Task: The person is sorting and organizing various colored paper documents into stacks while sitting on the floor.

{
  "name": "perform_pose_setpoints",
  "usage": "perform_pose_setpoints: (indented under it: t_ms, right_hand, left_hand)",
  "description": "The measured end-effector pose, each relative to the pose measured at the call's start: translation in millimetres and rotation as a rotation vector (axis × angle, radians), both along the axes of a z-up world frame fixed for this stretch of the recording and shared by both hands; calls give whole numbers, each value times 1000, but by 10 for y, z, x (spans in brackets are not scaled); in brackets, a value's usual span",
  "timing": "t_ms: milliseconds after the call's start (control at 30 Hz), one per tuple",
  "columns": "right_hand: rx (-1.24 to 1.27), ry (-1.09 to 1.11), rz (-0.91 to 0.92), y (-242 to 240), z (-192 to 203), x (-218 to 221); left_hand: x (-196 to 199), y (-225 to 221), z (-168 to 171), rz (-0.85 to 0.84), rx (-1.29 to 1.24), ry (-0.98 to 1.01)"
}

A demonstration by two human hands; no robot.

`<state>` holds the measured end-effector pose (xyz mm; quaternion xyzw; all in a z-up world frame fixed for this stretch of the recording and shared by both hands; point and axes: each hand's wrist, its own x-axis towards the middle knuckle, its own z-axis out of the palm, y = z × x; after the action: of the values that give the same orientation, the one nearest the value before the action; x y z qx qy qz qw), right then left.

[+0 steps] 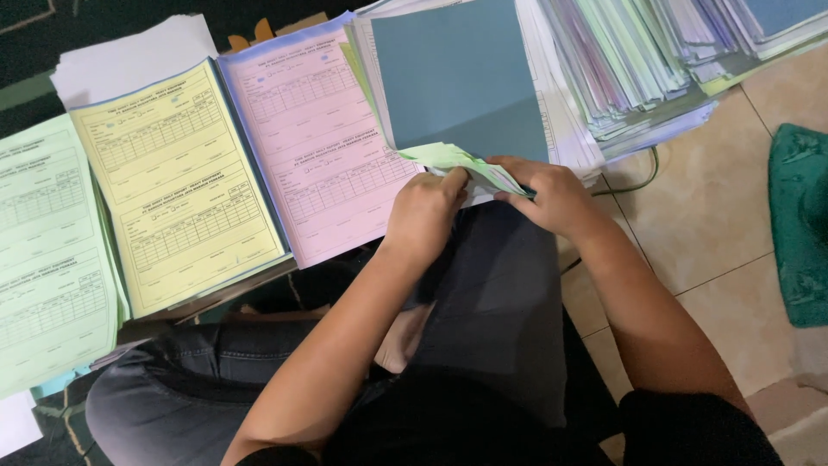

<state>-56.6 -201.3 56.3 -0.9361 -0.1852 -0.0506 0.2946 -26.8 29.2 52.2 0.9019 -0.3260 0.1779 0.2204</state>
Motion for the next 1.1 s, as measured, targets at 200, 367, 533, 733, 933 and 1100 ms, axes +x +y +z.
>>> perform_pose_setpoints:
  t_ms: [200, 367, 533, 733, 933, 1100]
  right_hand:
    - [-97, -155, -60, 140, -43, -89]
    - [-167, -422, -145, 62, -377, 9]
    - [-16, -566, -236, 285, 167, 265]
    - [-255, -635, -78, 1591, 482, 440]
    - [-418, -183, 130, 1951, 239, 47]
    - [-346, -42, 16, 2086, 288, -81]
  left_hand:
    - [12, 32, 60, -12, -158, -80]
    - [-112, 493, 222, -17, -205, -80]
    - [-193, 1508, 248, 199, 216, 67]
    - [-256, 1769, 227, 182, 201, 252]
    - [-265, 1810, -59, 235, 249, -76]
    - [-295, 1843, 151, 78, -53, -331]
